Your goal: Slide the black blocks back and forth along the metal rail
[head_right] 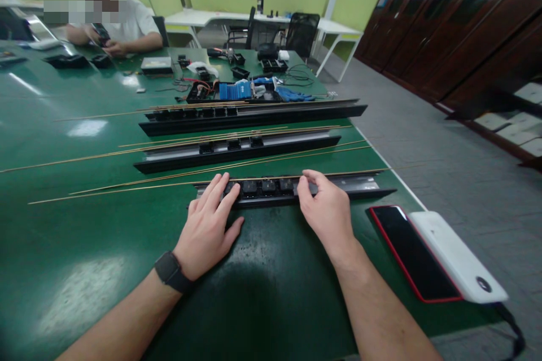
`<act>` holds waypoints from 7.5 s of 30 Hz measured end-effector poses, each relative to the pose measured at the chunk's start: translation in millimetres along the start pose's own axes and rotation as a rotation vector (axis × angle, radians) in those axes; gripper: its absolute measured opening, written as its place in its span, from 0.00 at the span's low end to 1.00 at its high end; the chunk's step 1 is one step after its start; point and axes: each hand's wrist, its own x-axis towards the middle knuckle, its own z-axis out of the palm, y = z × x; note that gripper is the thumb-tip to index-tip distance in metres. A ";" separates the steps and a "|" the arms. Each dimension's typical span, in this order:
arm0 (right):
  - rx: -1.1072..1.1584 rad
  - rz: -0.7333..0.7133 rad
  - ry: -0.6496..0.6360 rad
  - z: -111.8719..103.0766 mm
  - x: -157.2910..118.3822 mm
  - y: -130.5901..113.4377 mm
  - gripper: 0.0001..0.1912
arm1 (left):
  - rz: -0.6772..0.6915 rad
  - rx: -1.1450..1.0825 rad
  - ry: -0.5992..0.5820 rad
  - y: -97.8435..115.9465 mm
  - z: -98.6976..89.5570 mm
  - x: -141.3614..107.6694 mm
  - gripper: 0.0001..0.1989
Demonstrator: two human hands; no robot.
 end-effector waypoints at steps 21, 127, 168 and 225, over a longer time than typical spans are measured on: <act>-0.007 0.005 0.013 -2.1 1.3 0.5 0.21 | -0.004 -0.004 0.002 0.1 -0.4 -0.3 0.32; 0.038 0.013 0.035 5.9 -1.2 4.6 0.23 | -0.010 -0.007 -0.002 1.6 -2.2 -0.3 0.30; 0.064 -0.022 0.026 5.1 0.8 4.1 0.21 | -0.013 -0.030 0.022 -1.1 1.1 -0.2 0.32; 0.060 -0.016 -0.004 3.1 0.4 0.6 0.20 | -0.001 -0.013 0.013 -1.4 1.0 -0.6 0.32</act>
